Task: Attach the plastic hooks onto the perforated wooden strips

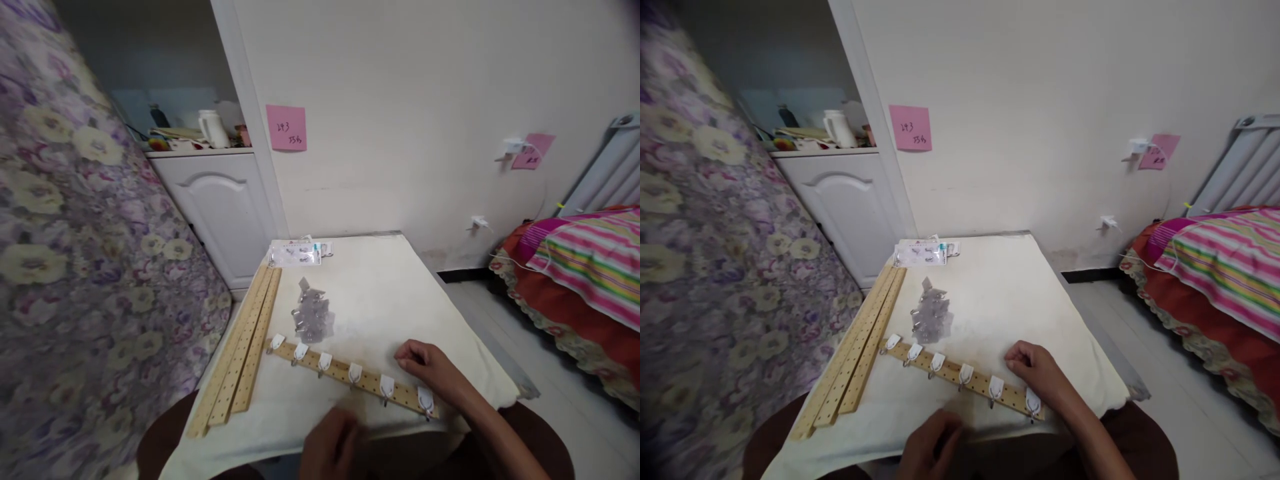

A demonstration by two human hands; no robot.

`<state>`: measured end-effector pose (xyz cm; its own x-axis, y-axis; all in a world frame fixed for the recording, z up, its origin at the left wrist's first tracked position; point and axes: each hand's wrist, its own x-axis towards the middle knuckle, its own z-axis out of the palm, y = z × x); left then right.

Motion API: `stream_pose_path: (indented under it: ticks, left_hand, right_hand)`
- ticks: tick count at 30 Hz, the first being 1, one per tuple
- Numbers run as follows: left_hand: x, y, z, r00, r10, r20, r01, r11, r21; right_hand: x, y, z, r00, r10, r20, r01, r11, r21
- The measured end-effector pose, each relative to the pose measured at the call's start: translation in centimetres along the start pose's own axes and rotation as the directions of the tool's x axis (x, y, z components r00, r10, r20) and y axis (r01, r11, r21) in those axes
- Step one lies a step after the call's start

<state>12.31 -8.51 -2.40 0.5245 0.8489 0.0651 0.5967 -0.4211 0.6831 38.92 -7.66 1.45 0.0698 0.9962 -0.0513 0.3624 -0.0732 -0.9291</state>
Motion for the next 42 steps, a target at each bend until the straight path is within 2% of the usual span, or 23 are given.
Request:
stream_pose_path:
  ticks: [7, 10, 13, 20, 26, 42]
  left_hand:
    - [0.6, -2.4, -2.5, 0.98, -0.06, -0.192, 0.059, 0.998, -0.016]
    - [1.2, -3.1, -3.2, 0.96, -0.118, -0.254, 0.119, 0.993, -0.01]
    - [2.0, -3.7, -3.5, 0.948, -0.172, -0.267, 0.177, 0.984, -0.007]
    - [3.4, -3.4, -3.7, 0.95, -0.198, -0.241, 0.204, 0.979, 0.002]
    - [3.8, -2.7, -4.1, 0.955, -0.197, -0.224, 0.199, 0.98, -0.012]
    - [4.2, -2.1, -4.1, 0.938, -0.294, -0.185, 0.306, 0.951, 0.042]
  right_hand:
    - [4.0, -1.9, 3.9, 0.982, 0.005, 0.191, -0.007, 1.0, 0.011]
    - [5.4, -2.2, 5.3, 0.973, 0.013, 0.229, -0.014, 1.0, 0.002]
    - [6.8, -2.6, 6.7, 0.968, 0.009, 0.25, -0.007, 1.0, -0.006]
    - [9.4, -3.2, 9.9, 0.958, 0.014, 0.286, -0.009, 1.0, -0.018]
    - [10.0, -2.8, 10.7, 0.946, 0.049, 0.319, -0.037, 0.998, -0.045]
    - [11.7, -1.3, 11.7, 0.94, 0.128, 0.317, -0.077, 0.982, -0.17]
